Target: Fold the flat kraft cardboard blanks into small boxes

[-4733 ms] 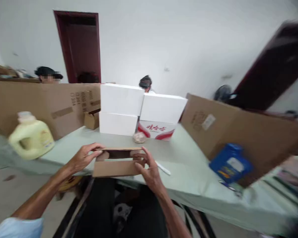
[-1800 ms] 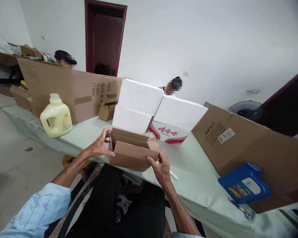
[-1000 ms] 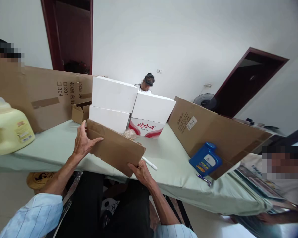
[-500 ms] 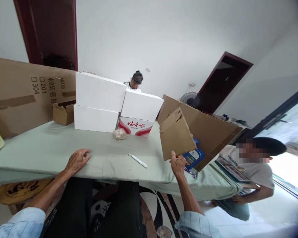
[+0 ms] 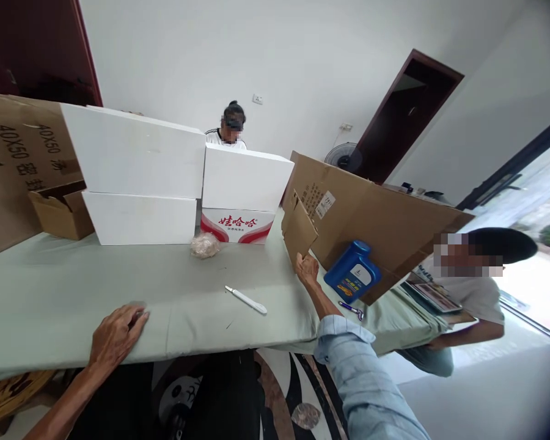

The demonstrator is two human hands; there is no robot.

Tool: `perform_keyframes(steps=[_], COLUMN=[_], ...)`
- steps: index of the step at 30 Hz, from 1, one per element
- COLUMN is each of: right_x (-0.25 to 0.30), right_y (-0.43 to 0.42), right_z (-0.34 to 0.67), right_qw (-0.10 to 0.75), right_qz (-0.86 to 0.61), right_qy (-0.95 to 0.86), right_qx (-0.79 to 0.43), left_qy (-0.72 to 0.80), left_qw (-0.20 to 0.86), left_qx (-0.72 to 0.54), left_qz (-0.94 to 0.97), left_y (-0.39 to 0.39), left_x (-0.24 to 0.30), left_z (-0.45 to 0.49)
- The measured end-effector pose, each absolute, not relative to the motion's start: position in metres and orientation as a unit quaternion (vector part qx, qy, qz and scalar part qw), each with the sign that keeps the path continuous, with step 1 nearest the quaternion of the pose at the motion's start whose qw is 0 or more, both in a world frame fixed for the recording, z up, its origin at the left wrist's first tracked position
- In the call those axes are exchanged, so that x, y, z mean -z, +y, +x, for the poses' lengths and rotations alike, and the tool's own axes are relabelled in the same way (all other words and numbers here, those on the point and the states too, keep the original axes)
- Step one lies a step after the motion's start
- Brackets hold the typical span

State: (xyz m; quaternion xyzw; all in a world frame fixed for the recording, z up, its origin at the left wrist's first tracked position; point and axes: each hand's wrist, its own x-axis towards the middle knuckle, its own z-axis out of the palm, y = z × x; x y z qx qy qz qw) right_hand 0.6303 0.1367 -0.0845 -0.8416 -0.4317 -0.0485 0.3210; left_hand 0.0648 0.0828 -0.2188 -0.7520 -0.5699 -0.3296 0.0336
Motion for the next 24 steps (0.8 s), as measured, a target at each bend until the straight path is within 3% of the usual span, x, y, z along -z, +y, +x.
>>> perform_keyframes(steps=[5, 14, 24], right_x=[0.082, 0.084, 0.095], right_y=[0.180, 0.249, 0.242], right_z=[0.646, 0.643, 0.631], right_qw=[0.284, 0.256, 0.252], right_qz=[-0.852, -0.846, -0.836], right_qy=[-0.437, -0.466, -0.486], right_qx=[0.043, 0.038, 0.025], left_qy=[-0.535, -0.517, -0.533], left_qw=[0.087, 0.092, 0.060], left_qx=[0.356, 0.367, 0.366], left_qz=[-0.761, -0.767, -0.760], left_y=[0.081, 0.076, 0.076], left_x=[0.227, 0.220, 0.216], left_z=[0.063, 0.067, 0.069])
